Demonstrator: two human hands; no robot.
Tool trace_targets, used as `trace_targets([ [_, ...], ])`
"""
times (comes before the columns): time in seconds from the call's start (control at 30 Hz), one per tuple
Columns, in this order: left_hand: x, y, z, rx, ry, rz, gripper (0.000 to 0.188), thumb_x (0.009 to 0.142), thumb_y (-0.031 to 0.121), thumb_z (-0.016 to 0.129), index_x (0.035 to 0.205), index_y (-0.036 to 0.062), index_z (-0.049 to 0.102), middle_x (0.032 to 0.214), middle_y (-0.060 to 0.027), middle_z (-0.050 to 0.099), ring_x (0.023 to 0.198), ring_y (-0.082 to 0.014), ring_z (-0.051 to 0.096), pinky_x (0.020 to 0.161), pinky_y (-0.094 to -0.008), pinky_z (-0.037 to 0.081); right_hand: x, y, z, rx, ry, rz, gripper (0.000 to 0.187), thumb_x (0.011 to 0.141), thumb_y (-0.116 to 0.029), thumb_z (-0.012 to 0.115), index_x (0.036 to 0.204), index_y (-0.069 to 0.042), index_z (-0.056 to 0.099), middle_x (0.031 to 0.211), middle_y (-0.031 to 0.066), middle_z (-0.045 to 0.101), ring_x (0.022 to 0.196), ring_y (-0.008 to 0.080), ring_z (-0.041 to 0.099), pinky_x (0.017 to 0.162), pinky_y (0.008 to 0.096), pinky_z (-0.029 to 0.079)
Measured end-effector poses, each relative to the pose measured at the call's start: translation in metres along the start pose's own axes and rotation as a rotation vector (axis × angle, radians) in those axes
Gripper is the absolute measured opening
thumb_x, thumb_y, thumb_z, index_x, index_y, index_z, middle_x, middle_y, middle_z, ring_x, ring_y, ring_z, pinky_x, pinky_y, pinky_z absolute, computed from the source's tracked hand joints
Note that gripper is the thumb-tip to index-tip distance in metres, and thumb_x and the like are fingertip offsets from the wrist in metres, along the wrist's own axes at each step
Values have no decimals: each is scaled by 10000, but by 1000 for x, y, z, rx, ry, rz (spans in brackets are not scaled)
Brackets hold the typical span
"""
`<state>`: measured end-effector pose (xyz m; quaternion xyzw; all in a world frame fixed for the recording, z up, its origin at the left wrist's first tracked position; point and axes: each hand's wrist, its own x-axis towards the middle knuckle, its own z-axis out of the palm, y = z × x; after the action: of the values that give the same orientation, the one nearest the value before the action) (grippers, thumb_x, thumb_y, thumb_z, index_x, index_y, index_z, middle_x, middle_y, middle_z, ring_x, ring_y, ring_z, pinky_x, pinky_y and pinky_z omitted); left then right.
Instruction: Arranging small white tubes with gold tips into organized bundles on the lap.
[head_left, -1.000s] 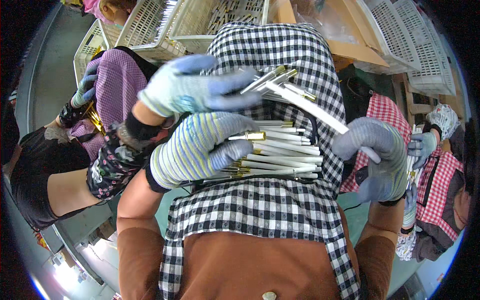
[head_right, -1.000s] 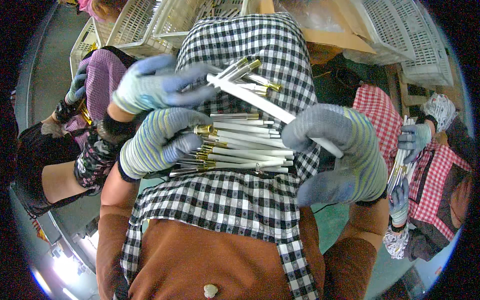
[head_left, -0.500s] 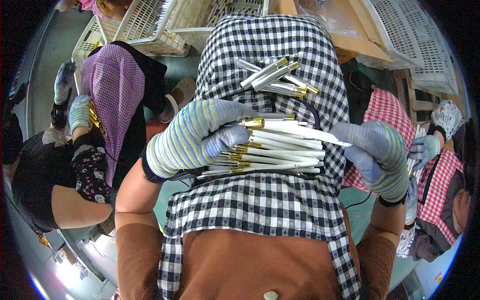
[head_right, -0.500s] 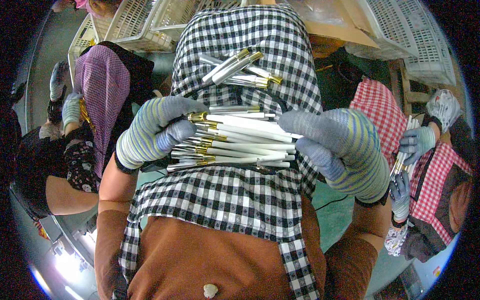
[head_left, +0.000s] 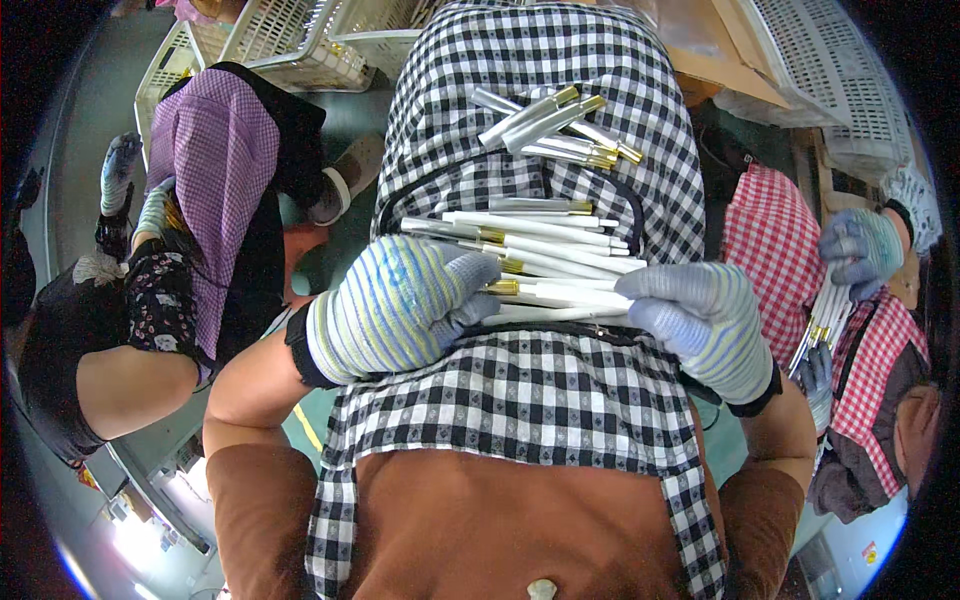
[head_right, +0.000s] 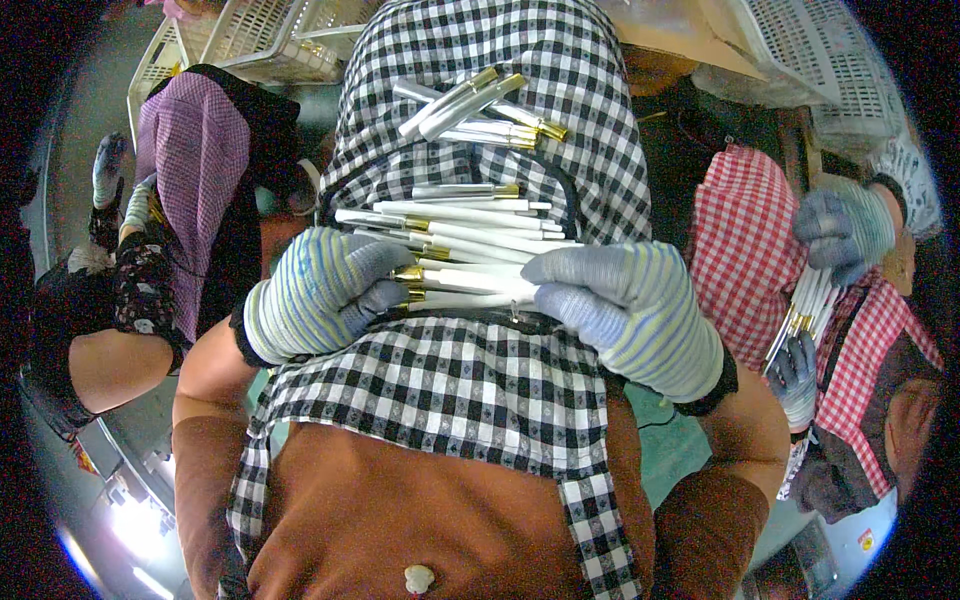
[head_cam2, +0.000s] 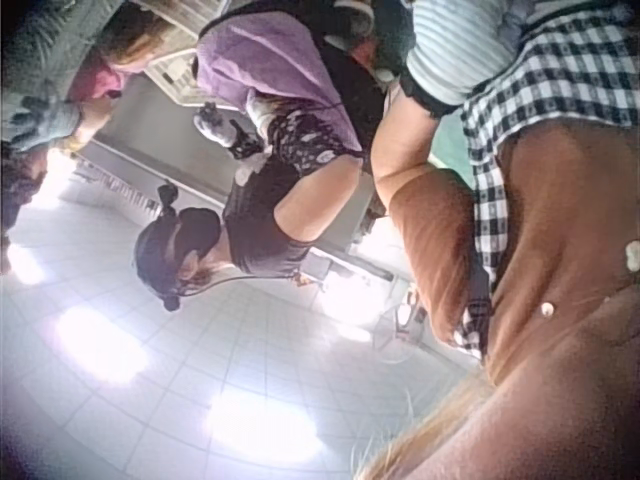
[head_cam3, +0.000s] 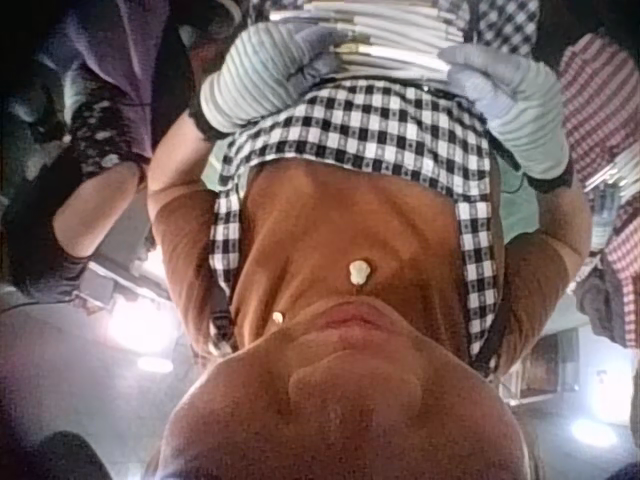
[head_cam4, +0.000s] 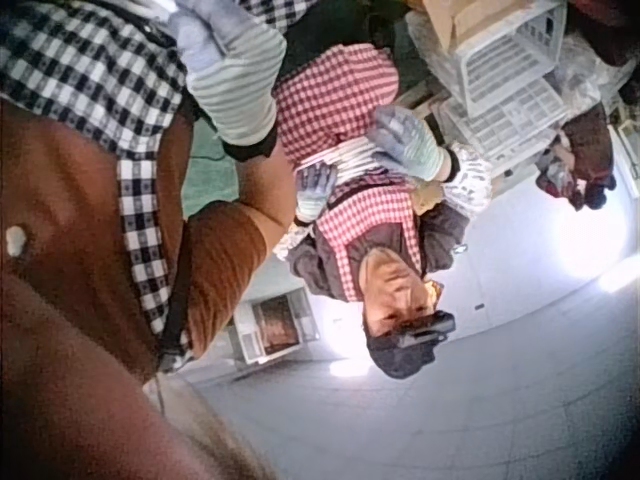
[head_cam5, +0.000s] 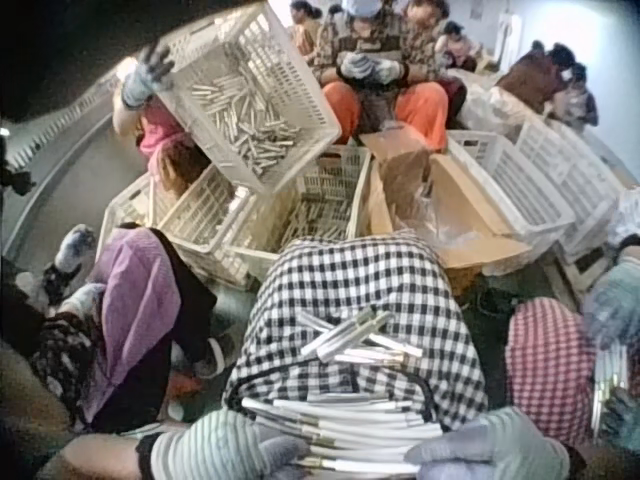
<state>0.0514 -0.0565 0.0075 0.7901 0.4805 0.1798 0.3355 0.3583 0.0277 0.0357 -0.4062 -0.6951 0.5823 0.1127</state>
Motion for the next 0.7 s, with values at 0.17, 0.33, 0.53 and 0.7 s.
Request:
trace_targets([
  [0.17,5,-1,-4,42,3,144,276,892,181,762,1132,66,692,842,-159,716,705,-406,692,634,-494,548,1,-8,5,211,-56,228,222,940,-154,719,1077,-3,808,777,5,708,603,38,523,564,208,411],
  [0.33,7,-2,-7,90,81,184,315,866,223,778,1135,83,693,835,-137,710,712,-391,691,622,-492,534,2,-8,2,60,-108,66,220,982,-156,716,1115,11,769,993,154,789,899,241,761,834,329,585],
  [0.53,4,-3,-10,217,-62,211,342,867,323,753,1114,90,712,923,-100,695,871,-349,688,752,-483,538,13,-1,-16,-540,-189,-430,211,924,-231,740,1023,-45,746,921,163,720,850,371,688,780,465,539],
  [0.7,-8,-21,-44,128,-16,87,334,860,328,763,1082,81,731,956,-112,709,863,-369,677,787,-479,530,27,-14,-19,-661,-88,-335,176,922,-144,755,1057,-30,760,918,168,701,843,368,694,780,455,542],
])
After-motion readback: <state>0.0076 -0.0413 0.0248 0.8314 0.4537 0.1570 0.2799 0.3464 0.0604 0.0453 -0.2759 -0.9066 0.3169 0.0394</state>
